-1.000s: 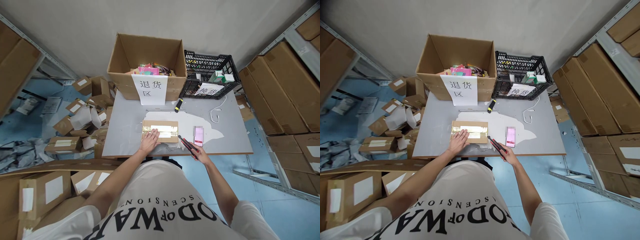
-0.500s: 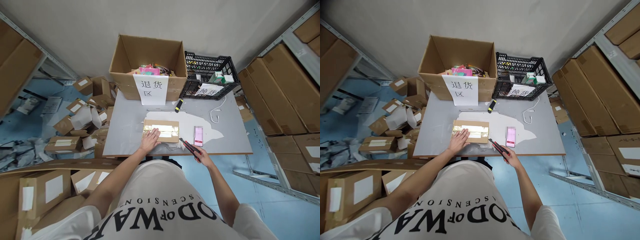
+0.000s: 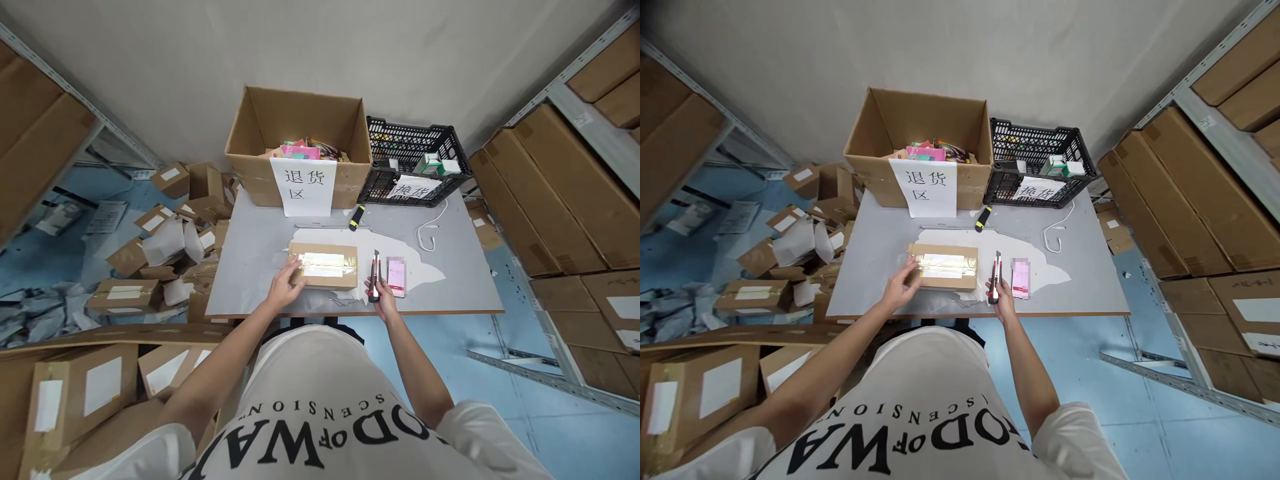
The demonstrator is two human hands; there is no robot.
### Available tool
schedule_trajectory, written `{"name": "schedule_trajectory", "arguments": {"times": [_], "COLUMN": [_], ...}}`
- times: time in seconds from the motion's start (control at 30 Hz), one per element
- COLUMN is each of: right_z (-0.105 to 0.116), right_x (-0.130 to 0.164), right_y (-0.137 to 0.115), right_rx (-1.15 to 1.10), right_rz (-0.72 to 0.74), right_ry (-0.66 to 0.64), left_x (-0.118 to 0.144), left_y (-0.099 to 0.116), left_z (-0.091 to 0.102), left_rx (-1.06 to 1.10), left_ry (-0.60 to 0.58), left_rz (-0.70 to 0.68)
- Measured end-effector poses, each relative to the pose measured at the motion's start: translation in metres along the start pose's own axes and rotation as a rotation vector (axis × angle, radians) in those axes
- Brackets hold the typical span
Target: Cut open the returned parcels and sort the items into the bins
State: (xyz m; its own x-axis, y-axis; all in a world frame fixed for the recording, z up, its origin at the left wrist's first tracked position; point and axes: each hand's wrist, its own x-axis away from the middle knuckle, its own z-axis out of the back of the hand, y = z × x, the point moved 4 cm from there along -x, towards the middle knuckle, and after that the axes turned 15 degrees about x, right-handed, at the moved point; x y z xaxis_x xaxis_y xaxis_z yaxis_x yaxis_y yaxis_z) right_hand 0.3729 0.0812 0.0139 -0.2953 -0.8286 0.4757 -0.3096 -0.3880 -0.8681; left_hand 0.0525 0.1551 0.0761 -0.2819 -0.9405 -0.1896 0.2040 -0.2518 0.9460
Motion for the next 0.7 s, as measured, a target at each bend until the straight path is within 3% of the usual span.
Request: {"name": "schedule_trajectory", "arguments": {"times": [0.07,0.13,0.23,0.3,0.5,0.7], "right_z": [-0.014,-0.023,-0.029,-0.029,-0.033,-0.049], "right_x": [-0.006,-0.008,-0.009,-0.009,-0.017,-0.057], "right_y": [0.003,0.006,0.012,0.016,0.012,-0.017], "right_rx": [-0.061,-0.095,-0.107,-0.107,-0.097,-0.057], "right_rz": [-0.060,-0.108,-0.164,-0.185,-0.136,-0.079], "right_ry": [-0.065,-0.114,-0.149,-0.159,-0.212,-0.227], "left_x": [-0.001,-0.001,0.005,0.011,0.028,0.045], "left_y": [-0.018,-0.043,-0.071,-0.076,-0.073,-0.071], "left_z": [0.021,0.035,0.030,0.022,0.012,-0.001], "left_rx": [0.153,0.374,0.737,0.886,1.002,1.110], "left_ry": [0.234,0.385,0.321,0.233,0.251,0.340], "left_rz": [0.156,0.411,0.793,0.913,0.913,0.781]}}
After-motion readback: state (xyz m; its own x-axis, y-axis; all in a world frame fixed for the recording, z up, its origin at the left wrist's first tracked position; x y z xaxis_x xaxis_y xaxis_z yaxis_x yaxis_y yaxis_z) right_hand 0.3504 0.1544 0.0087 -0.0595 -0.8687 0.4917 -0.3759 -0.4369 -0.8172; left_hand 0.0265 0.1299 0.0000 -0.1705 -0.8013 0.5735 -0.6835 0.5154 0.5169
